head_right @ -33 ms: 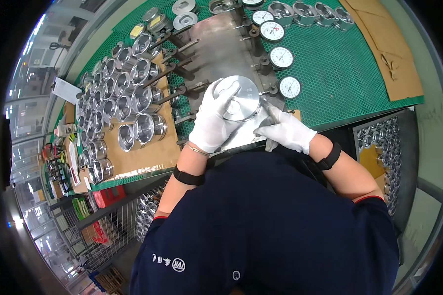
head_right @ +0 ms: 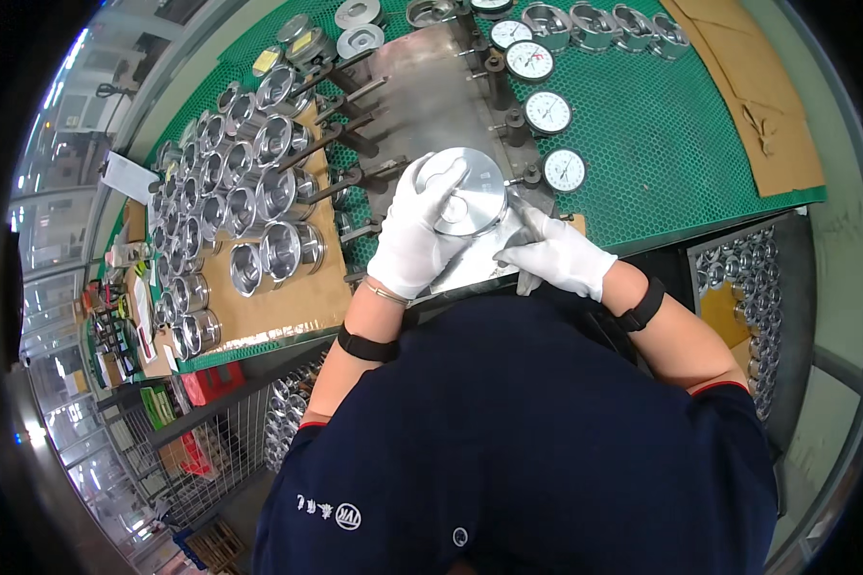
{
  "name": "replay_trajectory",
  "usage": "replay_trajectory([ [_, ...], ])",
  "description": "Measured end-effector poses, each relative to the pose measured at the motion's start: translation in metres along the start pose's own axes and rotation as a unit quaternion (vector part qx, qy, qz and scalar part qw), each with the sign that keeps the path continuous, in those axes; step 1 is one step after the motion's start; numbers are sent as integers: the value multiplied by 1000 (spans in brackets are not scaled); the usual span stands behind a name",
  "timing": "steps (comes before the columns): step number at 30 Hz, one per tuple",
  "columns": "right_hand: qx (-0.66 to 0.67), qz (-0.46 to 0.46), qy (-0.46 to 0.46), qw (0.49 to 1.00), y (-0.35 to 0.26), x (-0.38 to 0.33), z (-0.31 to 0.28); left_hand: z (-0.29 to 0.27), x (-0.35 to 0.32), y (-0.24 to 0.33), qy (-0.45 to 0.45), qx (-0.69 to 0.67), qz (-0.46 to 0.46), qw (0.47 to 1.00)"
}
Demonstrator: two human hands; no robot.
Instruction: The person picks up metal pistons from a tray and wipes them with a white cloth. They then place the pistons onto a metal rack with vertical rods. The person repeats this process, handling the pistons one at a time and moving them from the tray to the rack.
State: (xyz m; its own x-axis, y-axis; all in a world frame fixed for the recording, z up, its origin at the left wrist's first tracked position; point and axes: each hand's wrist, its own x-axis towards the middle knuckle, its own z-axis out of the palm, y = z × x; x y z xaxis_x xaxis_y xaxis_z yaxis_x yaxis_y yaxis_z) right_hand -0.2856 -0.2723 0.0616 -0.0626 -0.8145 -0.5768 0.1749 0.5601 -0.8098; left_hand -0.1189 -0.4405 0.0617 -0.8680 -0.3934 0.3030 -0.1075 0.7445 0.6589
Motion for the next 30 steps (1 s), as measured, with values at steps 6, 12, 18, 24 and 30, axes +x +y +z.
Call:
replay_trajectory([
  [6, -12, -3, 1, 1000, -1, 0, 1, 3, -2, 0, 15, 15, -56, 998],
  [12, -6, -12, 2, 1000, -2, -1, 0, 6, -2, -4, 18, 31, -47, 998],
  [18, -3, -7, 8, 1000, -2, 0, 0, 7, 0, -4, 28, 34, -33, 999],
  [24, 5, 3, -4, 1000, -1, 3, -2, 6, 1, -4, 24, 38, -38, 998],
  [30, 18, -3, -2, 1000, 2, 4, -2, 6, 0, -5, 31, 26, -31, 999],
])
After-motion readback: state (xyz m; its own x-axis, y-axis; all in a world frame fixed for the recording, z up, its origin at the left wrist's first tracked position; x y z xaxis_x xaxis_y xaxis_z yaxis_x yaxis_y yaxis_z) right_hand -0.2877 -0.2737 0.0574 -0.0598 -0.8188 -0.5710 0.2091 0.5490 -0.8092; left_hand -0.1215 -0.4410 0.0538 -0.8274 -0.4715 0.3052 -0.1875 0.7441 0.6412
